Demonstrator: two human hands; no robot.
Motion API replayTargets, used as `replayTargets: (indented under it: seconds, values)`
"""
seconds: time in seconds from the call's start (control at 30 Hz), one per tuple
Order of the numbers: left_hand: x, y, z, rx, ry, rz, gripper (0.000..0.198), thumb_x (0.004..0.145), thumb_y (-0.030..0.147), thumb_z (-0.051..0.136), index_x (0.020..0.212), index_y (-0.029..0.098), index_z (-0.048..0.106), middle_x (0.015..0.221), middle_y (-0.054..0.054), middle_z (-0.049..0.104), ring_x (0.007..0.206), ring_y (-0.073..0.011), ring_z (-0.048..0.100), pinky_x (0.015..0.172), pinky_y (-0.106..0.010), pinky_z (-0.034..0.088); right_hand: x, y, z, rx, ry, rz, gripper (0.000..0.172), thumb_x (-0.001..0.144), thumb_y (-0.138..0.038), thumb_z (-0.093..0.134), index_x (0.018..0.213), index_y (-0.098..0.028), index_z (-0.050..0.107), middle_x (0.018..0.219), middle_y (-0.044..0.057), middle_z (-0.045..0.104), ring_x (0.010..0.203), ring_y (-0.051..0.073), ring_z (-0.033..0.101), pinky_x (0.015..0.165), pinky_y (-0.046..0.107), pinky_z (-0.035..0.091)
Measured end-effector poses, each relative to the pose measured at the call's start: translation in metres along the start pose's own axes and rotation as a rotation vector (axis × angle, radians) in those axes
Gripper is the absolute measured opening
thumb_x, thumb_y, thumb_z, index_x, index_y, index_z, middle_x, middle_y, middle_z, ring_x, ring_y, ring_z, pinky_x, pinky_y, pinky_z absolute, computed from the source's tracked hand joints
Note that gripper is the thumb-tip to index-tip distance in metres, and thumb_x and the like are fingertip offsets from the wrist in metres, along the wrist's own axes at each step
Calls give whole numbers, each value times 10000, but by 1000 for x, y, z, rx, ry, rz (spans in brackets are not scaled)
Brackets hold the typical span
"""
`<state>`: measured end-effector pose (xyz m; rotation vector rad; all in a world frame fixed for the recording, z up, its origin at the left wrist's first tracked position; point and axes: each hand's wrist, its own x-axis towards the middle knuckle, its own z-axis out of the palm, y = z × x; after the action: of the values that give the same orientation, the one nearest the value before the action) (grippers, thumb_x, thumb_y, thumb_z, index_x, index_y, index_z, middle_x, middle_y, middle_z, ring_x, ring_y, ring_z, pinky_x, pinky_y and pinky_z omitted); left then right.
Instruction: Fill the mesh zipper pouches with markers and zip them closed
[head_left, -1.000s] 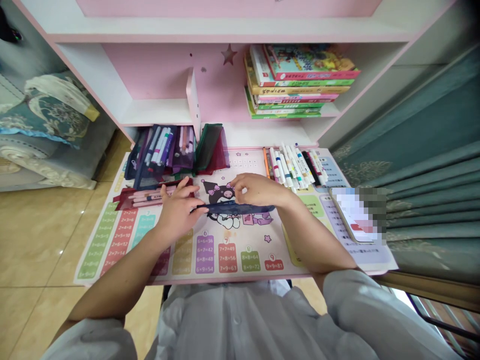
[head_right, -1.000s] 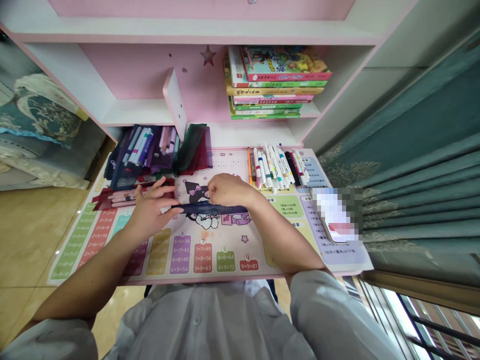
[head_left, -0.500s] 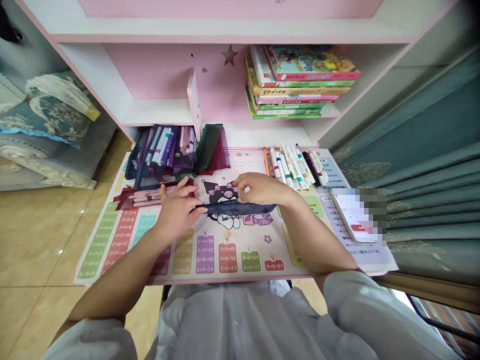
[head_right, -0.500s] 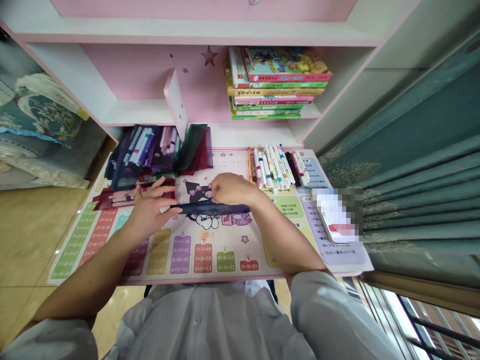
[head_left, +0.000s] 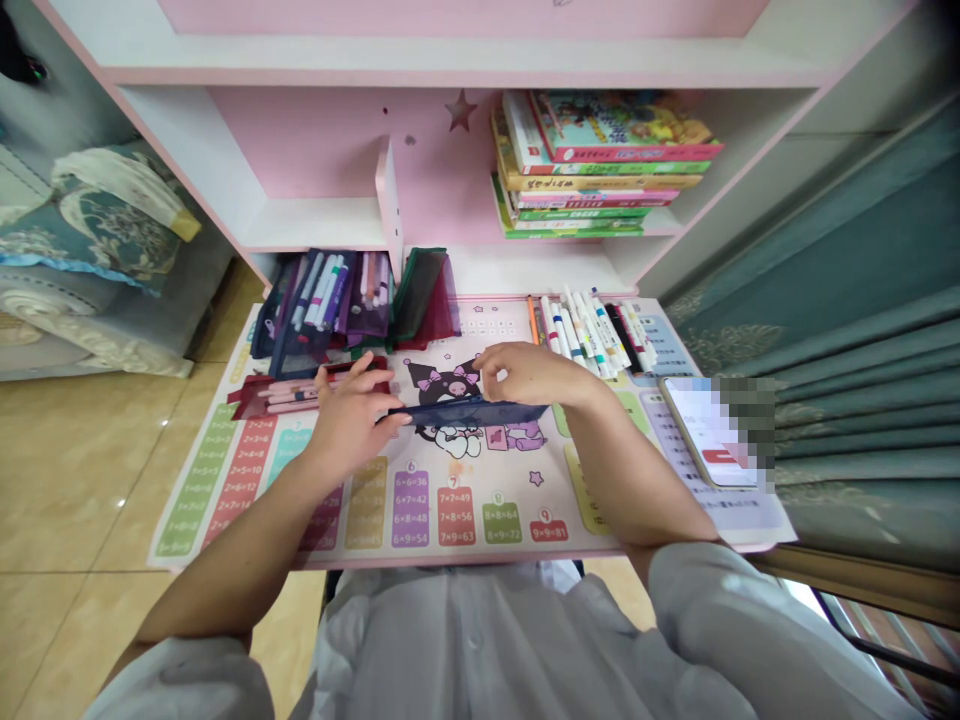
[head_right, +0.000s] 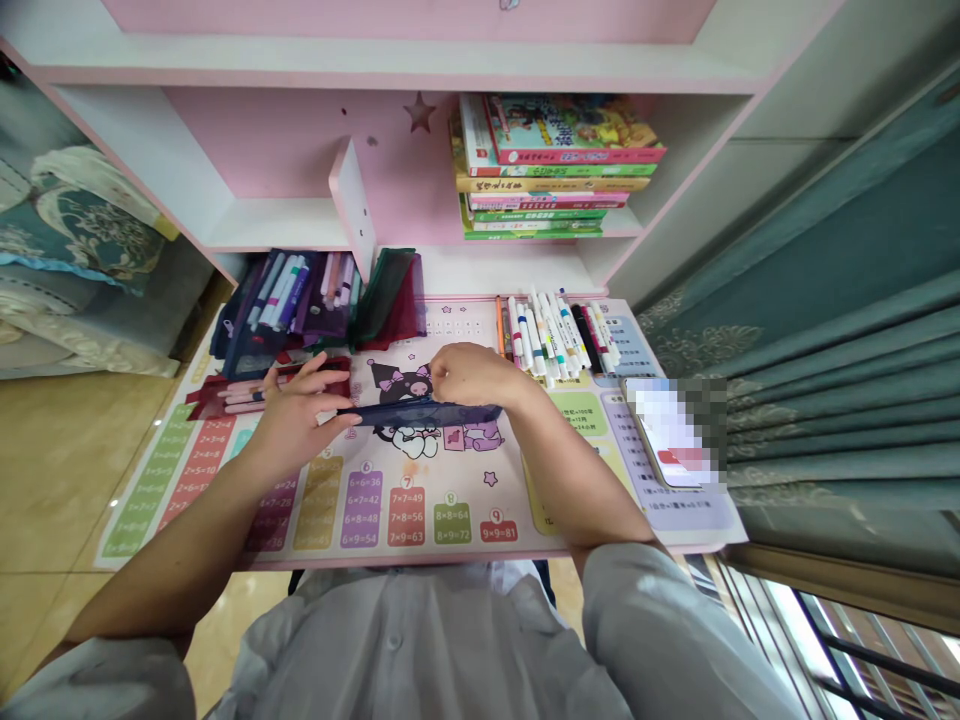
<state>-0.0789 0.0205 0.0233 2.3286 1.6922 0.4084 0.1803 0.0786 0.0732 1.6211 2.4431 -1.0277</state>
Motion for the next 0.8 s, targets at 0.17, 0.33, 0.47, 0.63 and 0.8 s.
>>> replayTargets:
  seconds: [0.17, 0.33, 0.47, 0.63, 0.8]
  values:
    - [0, -3, 0, -5, 4, 4, 85, 825, 315, 705, 788, 299, 780, 1278, -50, 687, 1405, -392, 424, 1109, -781, 93, -2, 1, -3, -9, 5, 12, 101, 646, -236, 575, 631, -221, 674, 858, 58, 703, 946, 256, 611, 801, 358, 433]
    - [1, -2, 0, 10, 6, -2, 69, 817, 298, 717, 790, 294, 781, 1283, -58, 685, 1407, -394, 421, 1104, -782, 107, -4, 4, -4, -19, 19, 21, 89, 645, -233, 567, 619, -221, 652, 882, 57, 705, 941, 253, 609, 796, 362, 435]
    - [1, -1, 0, 8, 2, 0, 80, 823, 294, 708, 788, 298, 780, 1283, -54, 686, 1409, -392, 420, 1107, -780, 105, -3, 5, -4, -17, 18, 12, 79, 649, -240, 574, 597, -221, 631, 885, 56, 704, 936, 255, 607, 792, 365, 437]
    - [0, -2, 0, 14, 9, 7, 83, 823, 297, 704, 787, 298, 778, 1283, -54, 685, 1412, -387, 416, 1109, -778, 103, -4, 5, -6, -38, 7, 38, 90, 655, -248, 574, 614, -221, 649, 876, 60, 704, 923, 253, 611, 769, 359, 445]
    - [0, -1, -1, 11, -2, 1, 81, 817, 287, 710, 778, 305, 779, 1282, -47, 687, 1412, -394, 416, 1110, -783, 101, -4, 5, -8, -44, 9, 28, 89, 656, -259, 584, 605, -221, 646, 843, 61, 701, 921, 257, 612, 772, 361, 444]
